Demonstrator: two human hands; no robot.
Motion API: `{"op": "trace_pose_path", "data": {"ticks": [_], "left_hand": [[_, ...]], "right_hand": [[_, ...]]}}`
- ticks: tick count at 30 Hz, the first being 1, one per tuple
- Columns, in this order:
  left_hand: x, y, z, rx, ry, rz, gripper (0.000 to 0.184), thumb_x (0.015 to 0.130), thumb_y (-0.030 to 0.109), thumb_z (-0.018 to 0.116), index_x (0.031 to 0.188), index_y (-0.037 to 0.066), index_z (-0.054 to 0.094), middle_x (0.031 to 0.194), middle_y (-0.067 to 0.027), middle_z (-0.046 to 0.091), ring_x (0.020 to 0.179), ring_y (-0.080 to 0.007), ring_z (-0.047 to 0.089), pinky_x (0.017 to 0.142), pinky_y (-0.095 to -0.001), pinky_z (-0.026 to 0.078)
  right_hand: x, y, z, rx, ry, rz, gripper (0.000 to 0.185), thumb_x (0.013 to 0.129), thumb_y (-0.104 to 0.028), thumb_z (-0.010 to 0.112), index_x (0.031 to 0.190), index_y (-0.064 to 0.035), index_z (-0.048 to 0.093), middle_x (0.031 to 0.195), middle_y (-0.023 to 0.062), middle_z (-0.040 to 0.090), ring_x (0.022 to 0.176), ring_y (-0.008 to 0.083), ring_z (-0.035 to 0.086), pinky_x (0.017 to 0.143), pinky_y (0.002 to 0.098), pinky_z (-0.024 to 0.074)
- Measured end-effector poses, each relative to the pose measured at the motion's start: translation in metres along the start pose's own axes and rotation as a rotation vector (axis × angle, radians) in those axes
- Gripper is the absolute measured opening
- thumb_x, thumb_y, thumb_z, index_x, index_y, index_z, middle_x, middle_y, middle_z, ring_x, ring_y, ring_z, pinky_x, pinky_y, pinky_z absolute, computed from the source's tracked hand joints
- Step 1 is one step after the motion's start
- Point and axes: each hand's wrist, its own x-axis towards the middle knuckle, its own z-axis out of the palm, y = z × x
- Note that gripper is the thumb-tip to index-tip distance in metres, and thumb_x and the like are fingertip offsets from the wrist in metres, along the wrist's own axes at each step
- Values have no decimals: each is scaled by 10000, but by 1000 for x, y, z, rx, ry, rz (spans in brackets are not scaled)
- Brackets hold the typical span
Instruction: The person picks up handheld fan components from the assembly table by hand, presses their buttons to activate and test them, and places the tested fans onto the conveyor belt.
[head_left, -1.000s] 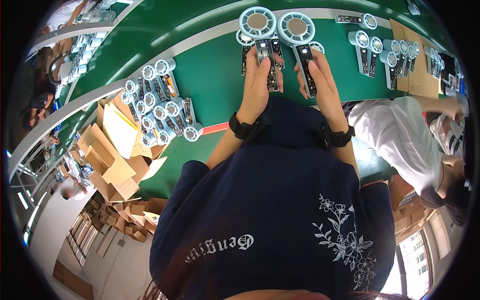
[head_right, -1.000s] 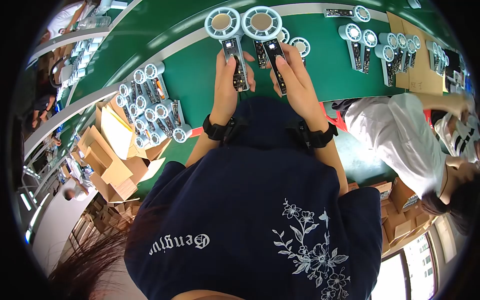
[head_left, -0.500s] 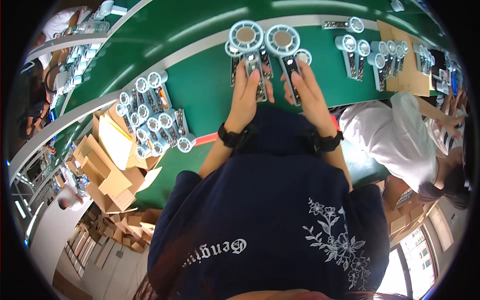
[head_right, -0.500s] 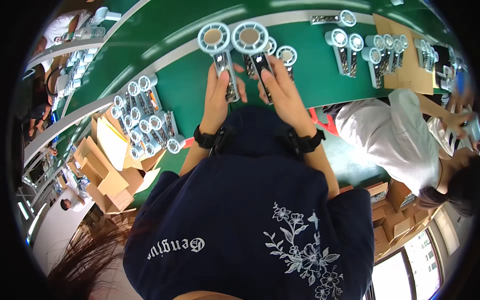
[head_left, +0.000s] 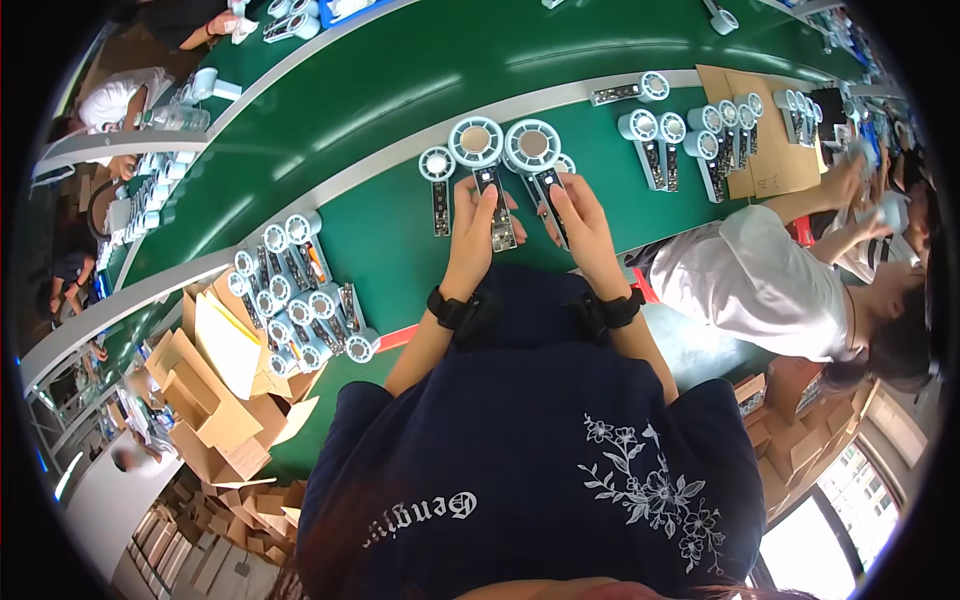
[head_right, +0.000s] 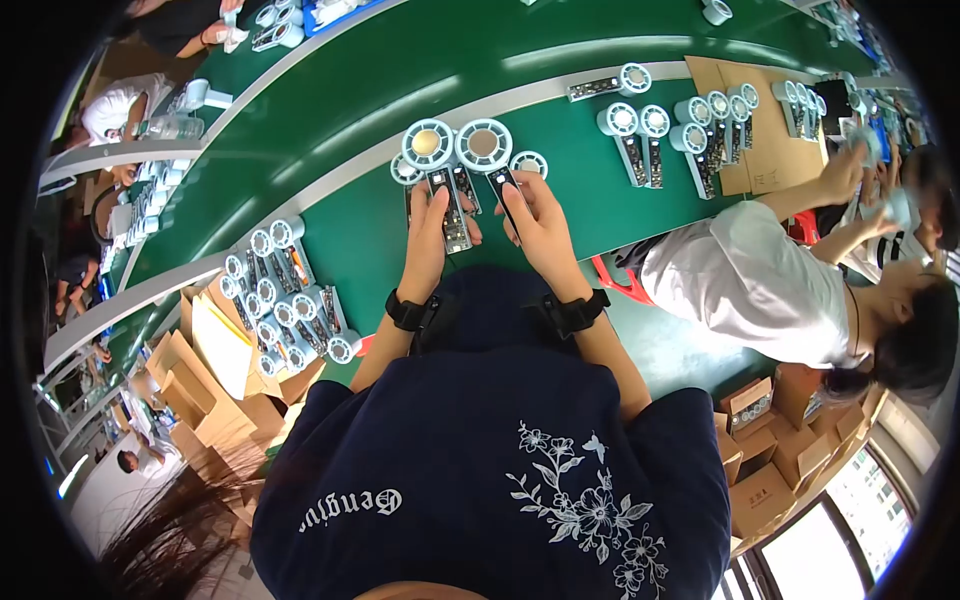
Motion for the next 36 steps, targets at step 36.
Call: {"op": "trace_pose_path", "data": {"ticks": [36], "left_hand": [[132, -184, 95, 493, -13, -206, 313, 939, 191, 467, 1048, -86, 372, 923, -266, 511, 845, -420, 528, 759, -443, 417]], "right_hand": [[72, 89, -181, -325, 153, 85, 368, 980, -258, 440, 1281, -48, 431, 923, 29, 625, 682, 76, 532, 579, 219, 431]]}}
